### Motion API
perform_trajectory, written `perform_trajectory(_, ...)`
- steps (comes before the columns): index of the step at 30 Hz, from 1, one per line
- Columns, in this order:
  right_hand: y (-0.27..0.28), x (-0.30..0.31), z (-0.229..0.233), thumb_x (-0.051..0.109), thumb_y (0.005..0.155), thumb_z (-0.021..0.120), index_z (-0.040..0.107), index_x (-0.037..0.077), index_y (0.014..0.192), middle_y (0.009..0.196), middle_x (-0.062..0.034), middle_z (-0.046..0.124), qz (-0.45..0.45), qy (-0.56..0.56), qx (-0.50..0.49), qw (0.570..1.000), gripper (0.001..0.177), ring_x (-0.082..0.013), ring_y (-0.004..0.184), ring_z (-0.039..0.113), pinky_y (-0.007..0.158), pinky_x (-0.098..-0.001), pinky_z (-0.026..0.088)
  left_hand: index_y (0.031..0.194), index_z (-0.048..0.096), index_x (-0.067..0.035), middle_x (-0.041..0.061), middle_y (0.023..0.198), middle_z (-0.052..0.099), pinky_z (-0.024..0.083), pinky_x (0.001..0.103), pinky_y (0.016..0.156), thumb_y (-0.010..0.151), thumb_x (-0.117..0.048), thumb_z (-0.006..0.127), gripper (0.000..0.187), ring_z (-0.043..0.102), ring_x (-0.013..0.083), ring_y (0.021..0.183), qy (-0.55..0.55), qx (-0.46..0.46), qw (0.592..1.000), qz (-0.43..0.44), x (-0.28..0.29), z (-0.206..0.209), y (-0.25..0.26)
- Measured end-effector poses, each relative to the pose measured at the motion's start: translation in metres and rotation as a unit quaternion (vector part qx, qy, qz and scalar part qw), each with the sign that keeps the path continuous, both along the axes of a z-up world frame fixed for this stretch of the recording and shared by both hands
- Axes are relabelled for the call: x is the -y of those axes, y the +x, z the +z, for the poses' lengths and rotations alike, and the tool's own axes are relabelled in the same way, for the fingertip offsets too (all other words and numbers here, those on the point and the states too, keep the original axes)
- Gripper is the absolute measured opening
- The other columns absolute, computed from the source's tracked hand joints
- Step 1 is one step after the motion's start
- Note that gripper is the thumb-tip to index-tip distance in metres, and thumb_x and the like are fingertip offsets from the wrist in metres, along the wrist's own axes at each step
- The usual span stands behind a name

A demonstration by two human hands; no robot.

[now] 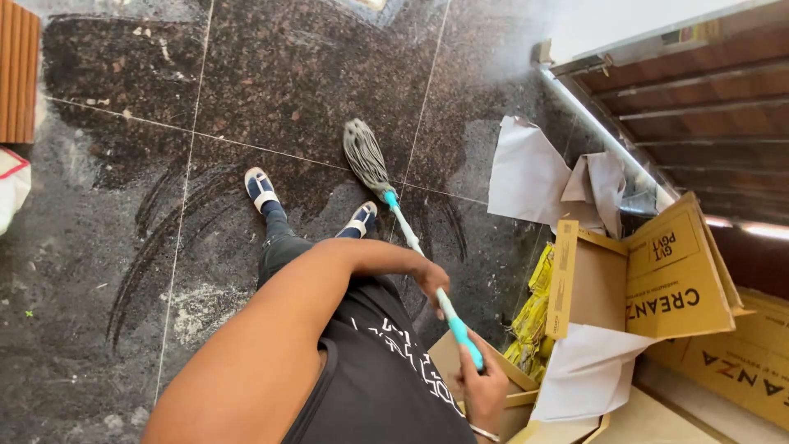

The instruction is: Mopping a dark tiled floor with a wet mop.

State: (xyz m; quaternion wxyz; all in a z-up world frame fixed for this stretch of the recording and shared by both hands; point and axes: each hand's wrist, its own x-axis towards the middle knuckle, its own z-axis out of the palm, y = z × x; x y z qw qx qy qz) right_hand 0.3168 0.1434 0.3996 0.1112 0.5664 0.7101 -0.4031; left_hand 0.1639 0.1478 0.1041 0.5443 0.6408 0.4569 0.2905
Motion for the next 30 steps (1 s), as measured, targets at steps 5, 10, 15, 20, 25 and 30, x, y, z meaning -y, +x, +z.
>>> perform_trajectory(5, -0.005, 0.029, -0.050, 0.008, 0.086, 0.081, 0.073, 0.003, 0.103, 0.090, -0.0090, 0.060, 0.221, 0.254, -0.235, 0.912, 0.019, -0.0182, 0.083, 0.060, 0.074, -0.0273, 0.049, 0.070, 0.072, -0.009, 0.016, 0.072, 0.072, 0.055, 0.048, 0.063, 0.074, -0.033, 0.072, 0.024, 0.071, 0.0370, 0.070, 0.086, -0.123, 0.985, 0.087, -0.004, -0.077, 0.007)
perform_trajectory(10, -0.029, 0.021, -0.096, 0.001, 0.094, 0.070, 0.064, -0.001, 0.099, 0.107, -0.0159, 0.058, 0.131, 0.210, -0.405, 0.880, 0.008, -0.0231, 0.096, 0.061, 0.081, -0.0328, 0.058, 0.069, 0.073, -0.011, 0.016, 0.074, 0.073, 0.056, 0.049, 0.064, 0.072, -0.033, 0.071, 0.022, 0.071, 0.0384, 0.072, 0.061, -0.158, 0.971, 0.170, 0.011, -0.066, -0.033)
perform_trajectory(15, -0.096, 0.035, -0.104, -0.001, 0.099, 0.061, 0.061, -0.004, 0.101, 0.111, -0.0199, 0.068, 0.148, 0.070, -0.507, 0.846, 0.004, -0.0244, 0.099, 0.067, 0.084, -0.0410, 0.065, 0.070, 0.075, -0.013, 0.014, 0.075, 0.074, 0.057, 0.050, 0.063, 0.068, -0.031, 0.072, 0.018, 0.071, 0.0384, 0.073, 0.014, -0.173, 0.951, 0.256, 0.049, -0.060, -0.097)
perform_trajectory(20, -0.154, 0.060, -0.130, 0.000, 0.100, 0.061, 0.061, -0.007, 0.100, 0.105, -0.0195, 0.068, 0.232, 0.015, -0.564, 0.792, 0.007, -0.0251, 0.099, 0.068, 0.082, -0.0431, 0.063, 0.072, 0.077, -0.019, 0.010, 0.075, 0.076, 0.059, 0.047, 0.069, 0.068, -0.033, 0.074, 0.014, 0.075, 0.0332, 0.074, -0.053, -0.229, 0.927, 0.292, 0.106, -0.068, -0.167)
perform_trajectory(25, -0.201, 0.101, -0.188, 0.002, 0.093, 0.068, 0.063, 0.001, 0.092, 0.115, -0.0171, 0.076, 0.384, 0.066, -0.525, 0.757, 0.005, -0.0232, 0.091, 0.066, 0.084, -0.0374, 0.055, 0.085, 0.078, -0.024, 0.007, 0.089, 0.077, 0.050, 0.045, 0.095, 0.068, -0.036, 0.079, 0.021, 0.073, 0.0294, 0.095, -0.105, -0.346, 0.837, 0.410, 0.214, -0.063, -0.232)
perform_trajectory(30, -0.260, 0.149, -0.207, 0.006, 0.086, 0.079, 0.063, 0.005, 0.089, 0.129, -0.0117, 0.072, 0.527, 0.031, -0.476, 0.703, 0.017, -0.0276, 0.087, 0.059, 0.084, -0.0373, 0.049, 0.119, 0.071, -0.033, 0.006, 0.138, 0.062, 0.041, 0.053, 0.102, 0.081, -0.026, 0.068, 0.038, 0.059, 0.0315, 0.123, -0.222, -0.273, 0.795, 0.494, 0.287, -0.092, -0.277)
